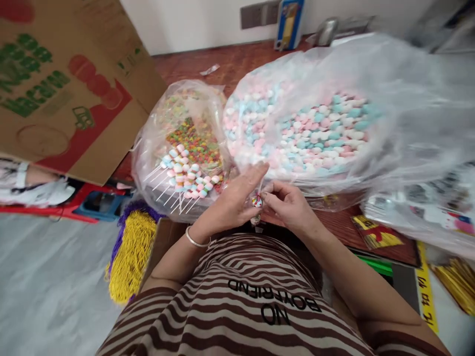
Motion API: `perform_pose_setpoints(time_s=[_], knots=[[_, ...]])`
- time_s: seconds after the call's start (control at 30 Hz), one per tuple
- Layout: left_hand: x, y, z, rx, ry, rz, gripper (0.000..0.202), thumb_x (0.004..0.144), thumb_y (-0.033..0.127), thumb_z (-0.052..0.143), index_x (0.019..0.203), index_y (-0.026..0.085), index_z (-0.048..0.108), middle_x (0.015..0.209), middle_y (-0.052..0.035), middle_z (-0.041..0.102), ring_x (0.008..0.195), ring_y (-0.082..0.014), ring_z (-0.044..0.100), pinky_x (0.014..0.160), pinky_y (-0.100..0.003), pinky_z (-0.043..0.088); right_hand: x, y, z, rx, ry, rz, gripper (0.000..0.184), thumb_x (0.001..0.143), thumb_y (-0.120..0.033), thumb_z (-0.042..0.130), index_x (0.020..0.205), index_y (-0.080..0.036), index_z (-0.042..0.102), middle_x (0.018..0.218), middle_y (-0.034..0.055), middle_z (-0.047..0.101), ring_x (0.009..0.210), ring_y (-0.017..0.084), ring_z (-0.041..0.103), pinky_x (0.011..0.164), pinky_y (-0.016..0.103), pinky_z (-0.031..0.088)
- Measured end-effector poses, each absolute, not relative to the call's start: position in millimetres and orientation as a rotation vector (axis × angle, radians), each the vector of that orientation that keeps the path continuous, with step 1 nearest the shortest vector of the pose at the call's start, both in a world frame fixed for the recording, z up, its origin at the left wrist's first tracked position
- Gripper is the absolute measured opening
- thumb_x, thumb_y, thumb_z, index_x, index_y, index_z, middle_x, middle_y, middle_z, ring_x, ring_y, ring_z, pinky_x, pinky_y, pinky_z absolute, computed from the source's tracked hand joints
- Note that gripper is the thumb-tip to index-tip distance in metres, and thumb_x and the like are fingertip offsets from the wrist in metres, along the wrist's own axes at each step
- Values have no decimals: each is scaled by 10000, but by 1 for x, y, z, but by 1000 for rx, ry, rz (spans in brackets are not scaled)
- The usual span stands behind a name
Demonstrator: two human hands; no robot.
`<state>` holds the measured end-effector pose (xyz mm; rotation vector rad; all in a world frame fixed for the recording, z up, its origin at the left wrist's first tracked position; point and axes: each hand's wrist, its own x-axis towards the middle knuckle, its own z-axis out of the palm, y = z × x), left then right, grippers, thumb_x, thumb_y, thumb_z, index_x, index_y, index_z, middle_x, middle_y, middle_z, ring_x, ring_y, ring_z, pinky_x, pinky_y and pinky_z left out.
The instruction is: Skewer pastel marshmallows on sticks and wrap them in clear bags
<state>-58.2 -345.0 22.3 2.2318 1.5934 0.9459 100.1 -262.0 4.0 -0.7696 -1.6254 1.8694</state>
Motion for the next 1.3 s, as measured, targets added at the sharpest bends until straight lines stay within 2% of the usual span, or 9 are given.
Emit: perform_pose_setpoints(time_s=[0.07, 0.17, 0.33, 0.47, 0.53, 0.67, 0.9, 1.1, 1.3], knots=[[-68, -365, 31, 2159, 1588, 940, 867, 936, 153, 499, 1641, 274, 11, 1678, -80, 293, 1520, -261, 348, 1242, -441, 335, 80, -275, 4, -665, -1612, 1974, 239, 825, -399, 682, 732, -214, 562, 669, -43, 544, 554, 97, 468, 534, 238, 409], [-90, -409, 47, 2023, 1859, 877, 815, 917, 75, 417, 1640, 264, 92, 1672, -52, 314, 1501, -254, 385, 1230, -428, 358, 49, -297, 6, -453, -1728, 2055, 236, 866, -444, 680, 865, -217, 615, 776, -20, 602, 593, 107, 499, 558, 254, 432], [-126, -507, 46, 1573, 2443, 583, 803, 904, 99, 497, 1627, 243, 180, 1634, -90, 387, 1439, -266, 472, 1174, -429, 422, 32, -312, 2, -283, -2109, 1903, 193, 931, -404, 644, 946, -213, 671, 809, 5, 636, 706, 141, 559, 650, 275, 454], [-141, -556, 12, 1269, 2540, 300, 641, 859, 170, 643, 1482, 213, 499, 1421, -117, 632, 1264, -285, 625, 1057, -436, 511, 46, -299, -8, -314, -2282, 1827, 214, 955, -416, 617, 862, -233, 680, 723, -5, 607, 658, 147, 533, 641, 288, 434], [-145, -557, -2, 1142, 2680, 361, 456, 891, 210, 629, 1347, 199, 632, 1289, -110, 714, 1152, -266, 683, 1010, -427, 532, 55, -291, -13, -383, -2313, 1812, 221, 952, -432, 619, 851, -244, 678, 705, -8, 597, 642, 150, 520, 621, 288, 423], [-147, -523, -2, 1062, 2930, 905, 304, 944, 262, 595, 1219, 186, 700, 1122, -76, 769, 943, -183, 729, 903, -340, 567, 74, -283, -17, -487, -2302, 1828, 268, 942, -477, 618, 817, -243, 662, 695, -5, 597, 643, 158, 533, 600, 284, 421], [-113, -440, 26, 1611, 2431, 1457, 154, 887, 155, 676, 1009, 204, 757, 891, -18, 777, 820, -147, 724, 793, -274, 567, 137, -291, -9, -818, -2202, 1766, 276, 975, -403, 549, 846, -188, 666, 786, 18, 662, 740, 152, 580, 695, 266, 456], [-85, -368, 8, 1919, 1863, 1430, 243, 845, 91, 710, 1042, 226, 757, 910, -8, 782, 816, -158, 730, 794, -284, 569, 233, -282, 0, -1259, -1863, 1638, 328, 968, -433, 566, 781, -175, 644, 751, 15, 654, 681, 128, 563, 641, 243, 455], [-53, -329, 4, 2158, 1529, 1196, 313, 864, 77, 671, 1106, 268, 728, 971, -1, 788, 865, -165, 745, 796, -278, 586, 314, -271, 27, -1248, -1636, 1464, 373, 971, -489, 566, 816, -176, 695, 741, 42, 688, 646, 135, 591, 601, 254, 490]])
